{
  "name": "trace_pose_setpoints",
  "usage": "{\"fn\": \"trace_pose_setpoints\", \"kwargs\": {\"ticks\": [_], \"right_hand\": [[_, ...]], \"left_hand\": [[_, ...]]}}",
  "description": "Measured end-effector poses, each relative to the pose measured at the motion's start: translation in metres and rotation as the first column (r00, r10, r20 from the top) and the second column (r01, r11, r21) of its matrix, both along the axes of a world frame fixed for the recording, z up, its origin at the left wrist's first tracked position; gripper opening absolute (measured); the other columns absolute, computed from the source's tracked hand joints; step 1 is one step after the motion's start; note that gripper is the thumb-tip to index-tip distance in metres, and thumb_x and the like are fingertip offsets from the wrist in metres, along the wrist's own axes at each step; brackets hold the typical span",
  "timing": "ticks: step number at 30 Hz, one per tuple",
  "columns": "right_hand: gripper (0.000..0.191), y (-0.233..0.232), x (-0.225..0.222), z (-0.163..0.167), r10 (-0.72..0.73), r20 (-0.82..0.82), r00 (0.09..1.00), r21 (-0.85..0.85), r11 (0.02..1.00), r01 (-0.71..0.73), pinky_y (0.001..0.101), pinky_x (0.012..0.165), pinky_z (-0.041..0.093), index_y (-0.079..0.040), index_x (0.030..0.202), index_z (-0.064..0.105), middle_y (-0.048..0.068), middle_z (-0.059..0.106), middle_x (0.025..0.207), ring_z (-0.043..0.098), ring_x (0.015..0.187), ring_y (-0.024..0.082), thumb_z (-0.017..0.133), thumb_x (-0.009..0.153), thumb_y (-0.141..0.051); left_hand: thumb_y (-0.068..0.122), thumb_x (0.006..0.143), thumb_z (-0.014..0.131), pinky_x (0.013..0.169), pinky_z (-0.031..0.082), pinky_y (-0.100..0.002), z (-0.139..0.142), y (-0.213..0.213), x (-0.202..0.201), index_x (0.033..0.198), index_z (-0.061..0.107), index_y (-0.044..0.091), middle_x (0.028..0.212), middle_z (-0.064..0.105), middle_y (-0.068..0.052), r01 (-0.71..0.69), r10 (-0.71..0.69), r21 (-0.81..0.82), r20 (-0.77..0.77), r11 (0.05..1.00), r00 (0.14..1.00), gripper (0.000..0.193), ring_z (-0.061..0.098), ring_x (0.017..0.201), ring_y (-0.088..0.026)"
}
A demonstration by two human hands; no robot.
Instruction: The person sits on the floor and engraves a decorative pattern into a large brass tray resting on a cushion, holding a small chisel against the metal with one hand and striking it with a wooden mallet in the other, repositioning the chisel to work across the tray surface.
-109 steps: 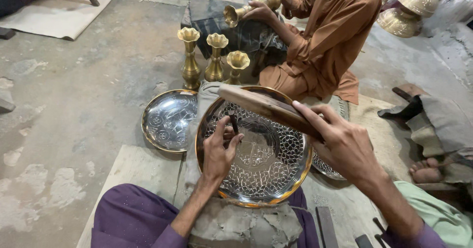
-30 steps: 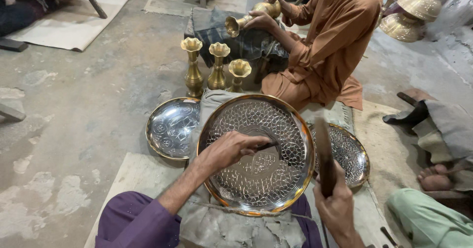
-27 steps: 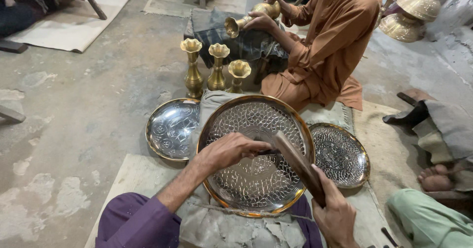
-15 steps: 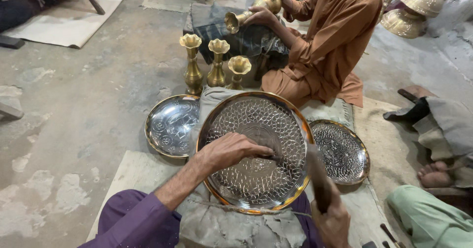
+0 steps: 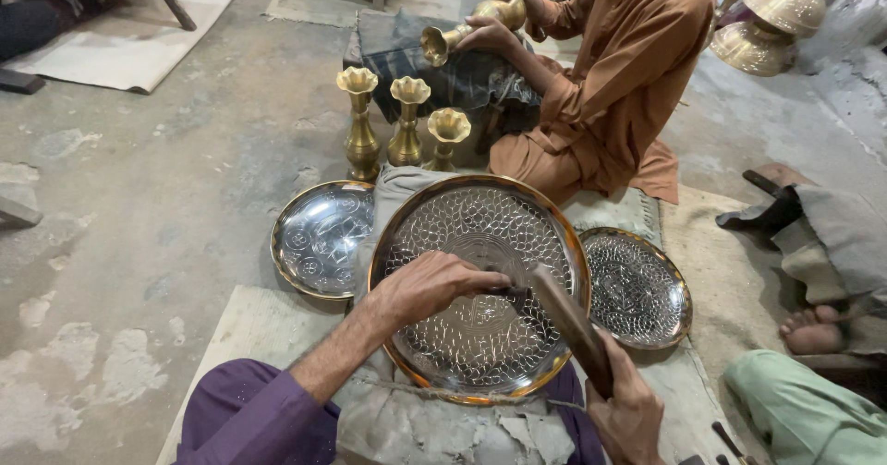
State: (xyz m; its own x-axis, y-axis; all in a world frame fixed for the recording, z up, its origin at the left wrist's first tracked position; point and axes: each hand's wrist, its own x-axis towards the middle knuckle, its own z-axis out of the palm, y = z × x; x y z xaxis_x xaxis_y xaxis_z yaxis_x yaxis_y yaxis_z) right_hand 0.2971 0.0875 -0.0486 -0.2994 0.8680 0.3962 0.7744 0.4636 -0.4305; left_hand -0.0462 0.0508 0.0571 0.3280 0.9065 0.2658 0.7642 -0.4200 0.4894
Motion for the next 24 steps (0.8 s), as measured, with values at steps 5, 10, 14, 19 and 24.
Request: {"fn": "trace_pose_setpoints", "kwargs": {"ticks": [5,10,14,19,24], "right_hand": [[0.077,0.001,0.002,0.013,-0.011,-0.11,0.994,-0.11,0.994,-0.001,0.0471,0.079,0.058,-0.027,0.145,0.046,0.013,0.073,0.112,0.073,0.094,0.035,0.071,0.075,-0.007],[0.081,0.008,0.007,0.047,-0.03,0.087,0.996,-0.299,0.953,0.055,0.0465,0.079,0.058,-0.031,0.147,0.046,0.017,0.075,0.108,0.076,0.091,0.033,0.074,0.074,-0.01],[0.078,0.02,0.002,0.071,0.016,0.002,1.0,-0.329,0.944,-0.015,0.0453,0.081,0.061,-0.028,0.148,0.047,0.02,0.077,0.102,0.078,0.092,0.03,0.073,0.077,-0.01],[0.079,0.037,-0.017,0.111,0.269,-0.053,0.962,-0.154,0.949,-0.274,0.0397,0.081,0.062,-0.024,0.151,0.041,0.017,0.069,0.121,0.074,0.091,0.025,0.071,0.079,-0.015],[0.074,0.048,-0.045,0.16,0.376,0.073,0.924,0.016,0.926,-0.378,0.0399,0.078,0.061,-0.026,0.15,0.048,0.01,0.073,0.114,0.075,0.09,0.023,0.073,0.081,-0.018]], "left_hand": [[0.012,0.091,0.061,0.07,0.057,-0.046,-0.006,-0.001,0.0,0.134,0.064,0.023,0.098,0.077,-0.008,-0.014,0.021,0.238,-0.024,0.971,0.999,0.045,0.071,0.077,-0.033],[0.0,0.087,0.062,0.074,0.065,-0.037,-0.019,-0.009,0.003,0.141,0.056,0.017,0.108,0.077,-0.013,-0.319,0.219,0.304,0.322,0.898,0.921,0.057,0.078,0.087,-0.028],[0.008,0.089,0.073,0.069,0.068,-0.037,-0.036,-0.018,0.009,0.142,0.052,0.015,0.095,0.078,-0.016,-0.518,0.402,0.022,0.604,0.855,0.688,0.057,0.08,0.082,-0.025],[0.014,0.092,0.071,0.064,0.07,-0.036,-0.056,-0.012,0.01,0.139,0.054,0.017,0.093,0.079,-0.014,-0.544,0.46,-0.069,0.628,0.836,0.627,0.05,0.081,0.08,-0.024],[0.014,0.094,0.07,0.064,0.07,-0.035,-0.064,-0.01,0.009,0.14,0.053,0.016,0.096,0.078,-0.015,-0.543,0.438,-0.027,0.625,0.839,0.646,0.048,0.08,0.082,-0.024]]}}
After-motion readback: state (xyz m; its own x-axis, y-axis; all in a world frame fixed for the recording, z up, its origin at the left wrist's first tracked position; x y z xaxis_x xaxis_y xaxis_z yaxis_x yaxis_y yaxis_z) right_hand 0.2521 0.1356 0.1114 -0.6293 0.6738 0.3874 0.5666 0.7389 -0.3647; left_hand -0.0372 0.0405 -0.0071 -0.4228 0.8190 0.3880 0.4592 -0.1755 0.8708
